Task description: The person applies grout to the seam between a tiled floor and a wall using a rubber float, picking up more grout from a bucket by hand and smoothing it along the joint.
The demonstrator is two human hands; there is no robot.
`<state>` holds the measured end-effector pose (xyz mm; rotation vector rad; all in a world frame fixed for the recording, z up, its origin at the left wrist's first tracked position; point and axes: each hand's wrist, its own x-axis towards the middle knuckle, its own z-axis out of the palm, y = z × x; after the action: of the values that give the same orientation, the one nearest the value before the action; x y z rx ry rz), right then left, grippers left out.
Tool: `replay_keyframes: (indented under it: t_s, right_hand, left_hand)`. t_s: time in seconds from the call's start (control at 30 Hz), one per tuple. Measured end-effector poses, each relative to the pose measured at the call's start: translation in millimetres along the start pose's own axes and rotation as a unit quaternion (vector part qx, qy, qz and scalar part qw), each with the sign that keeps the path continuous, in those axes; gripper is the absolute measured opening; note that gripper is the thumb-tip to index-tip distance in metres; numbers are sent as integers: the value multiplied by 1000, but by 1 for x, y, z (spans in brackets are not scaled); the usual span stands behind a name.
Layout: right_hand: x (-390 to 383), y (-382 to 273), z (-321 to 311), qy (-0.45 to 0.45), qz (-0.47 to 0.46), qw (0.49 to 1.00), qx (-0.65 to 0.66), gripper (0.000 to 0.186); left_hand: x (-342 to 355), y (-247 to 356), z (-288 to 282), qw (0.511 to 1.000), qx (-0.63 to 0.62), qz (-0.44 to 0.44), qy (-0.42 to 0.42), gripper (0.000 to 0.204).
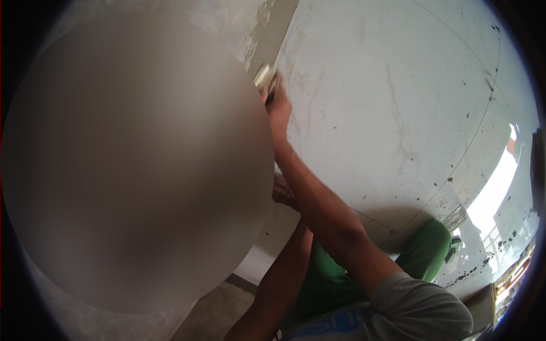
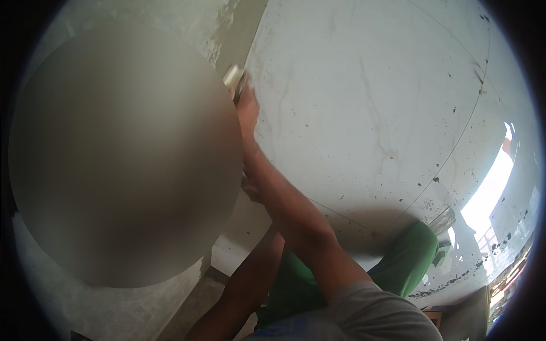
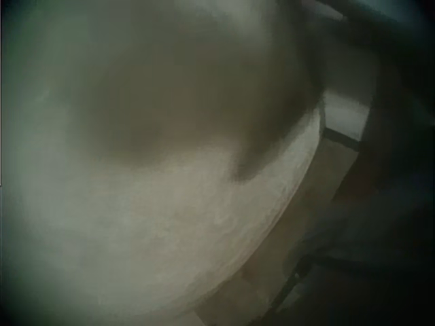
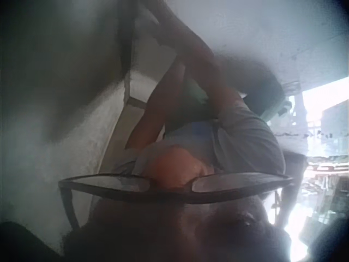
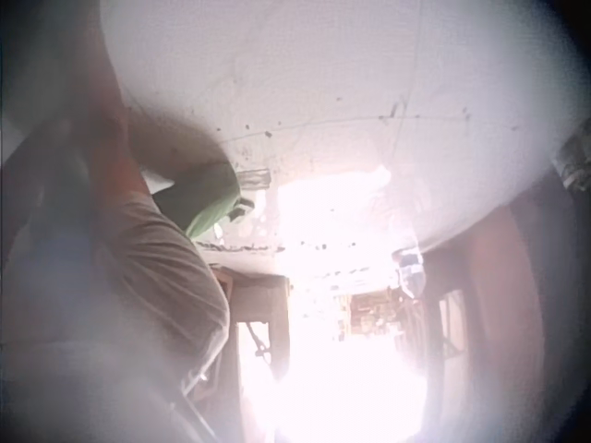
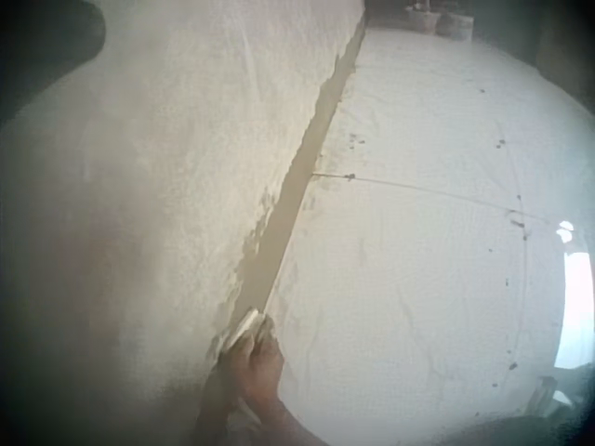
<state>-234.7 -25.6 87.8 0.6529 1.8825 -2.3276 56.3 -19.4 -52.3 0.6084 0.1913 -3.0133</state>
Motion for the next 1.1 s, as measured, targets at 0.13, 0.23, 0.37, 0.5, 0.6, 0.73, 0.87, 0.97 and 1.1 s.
replay_keyframes:
  t_s: [0.13,0.23,0.37,0.5,0.6,0.73,0.87,0.97,1.1]
  right_hand:
    - [-47,10,8,23,-96,993,-60,58]
    - [10,-12,1,14,-196,977,-79,55]
    - [12,17,-3,46,-89,994,-44,52]
    - [-22,3,8,17,-155,986,-52,53]
    - [26,-31,3,-32,-85,996,-18,55]
    - [19,2,3,5,-16,1000,-5,56]
    - [-80,48,13,-1,37,999,-35,59]
    - [-135,27,15,-64,4,997,-41,59]
    - [-70,17,6,-26,-138,985,-103,58]
  left_hand:
    - [-2,-2,-2,1000,22,13,14,41]
    - [8,-16,-9,1000,18,17,2,40]
    - [13,-19,-5,999,34,2,2,39]
    - [1,-9,-2,999,45,10,3,38]
    - [6,-12,-4,999,37,17,-7,37]
    - [8,-13,-4,999,30,17,-10,36]
    - [11,-12,7,999,32,-7,-3,35]
    - [1,-5,13,1000,20,-5,-23,34]
    - [13,-17,17,993,-72,-45,-87,33]
